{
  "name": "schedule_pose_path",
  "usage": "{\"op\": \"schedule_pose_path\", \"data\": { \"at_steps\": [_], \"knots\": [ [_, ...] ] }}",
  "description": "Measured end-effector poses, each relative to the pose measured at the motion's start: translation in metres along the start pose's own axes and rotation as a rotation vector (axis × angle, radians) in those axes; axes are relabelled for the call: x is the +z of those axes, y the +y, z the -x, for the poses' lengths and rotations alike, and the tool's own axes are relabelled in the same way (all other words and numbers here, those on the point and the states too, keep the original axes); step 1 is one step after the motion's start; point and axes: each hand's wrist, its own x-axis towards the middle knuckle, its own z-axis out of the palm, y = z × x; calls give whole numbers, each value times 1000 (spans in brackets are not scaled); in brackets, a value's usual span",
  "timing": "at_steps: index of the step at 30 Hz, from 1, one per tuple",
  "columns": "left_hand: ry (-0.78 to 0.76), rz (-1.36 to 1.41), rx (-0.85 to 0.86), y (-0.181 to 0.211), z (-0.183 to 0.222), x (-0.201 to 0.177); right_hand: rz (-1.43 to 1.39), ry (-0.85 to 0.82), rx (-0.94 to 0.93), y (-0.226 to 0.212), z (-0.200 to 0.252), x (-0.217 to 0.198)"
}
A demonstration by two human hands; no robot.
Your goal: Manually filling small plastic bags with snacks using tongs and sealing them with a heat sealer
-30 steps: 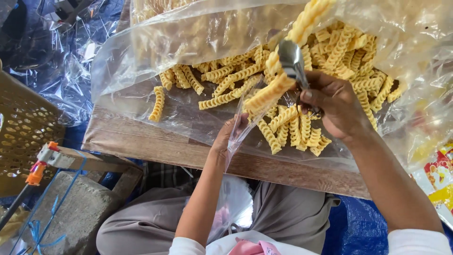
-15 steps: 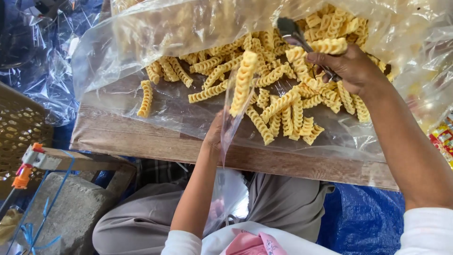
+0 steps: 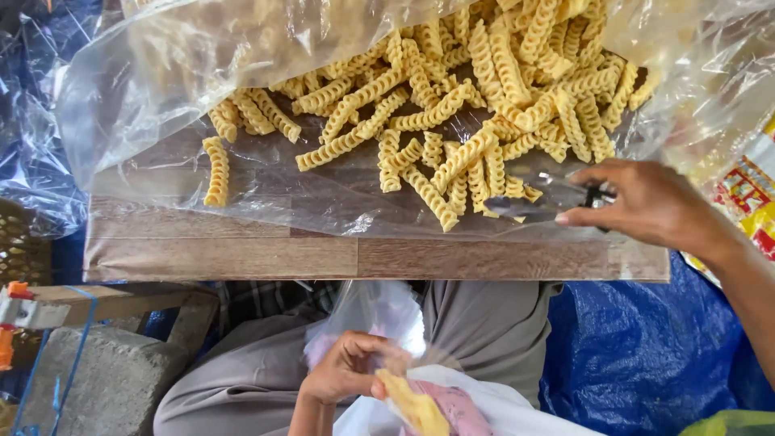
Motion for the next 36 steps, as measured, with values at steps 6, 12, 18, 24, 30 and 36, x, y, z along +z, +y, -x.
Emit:
{"op": "schedule_pose_path", "data": {
  "at_steps": [6,12,18,24,30,36],
  "knots": [
    [-105,-26,-140,20,15,8,104,195,-114,-1,-52,48],
    [98,-42,142,50,13,8,19,412,-328,-20,-88,51],
    [279,-133,36,88,-44,-27,410,979,-643,-10,-84,-8],
    [168,-412,134,122,-115,-38,1213,1448,-465,-17,-19,-53],
    [276,-665,400,122,-140,1,1419,1535,-830,-62,12,-60],
    [474,-708,589,115,-146,-4,1530,1481,-1006,-91,80,-60]
  ]
}}
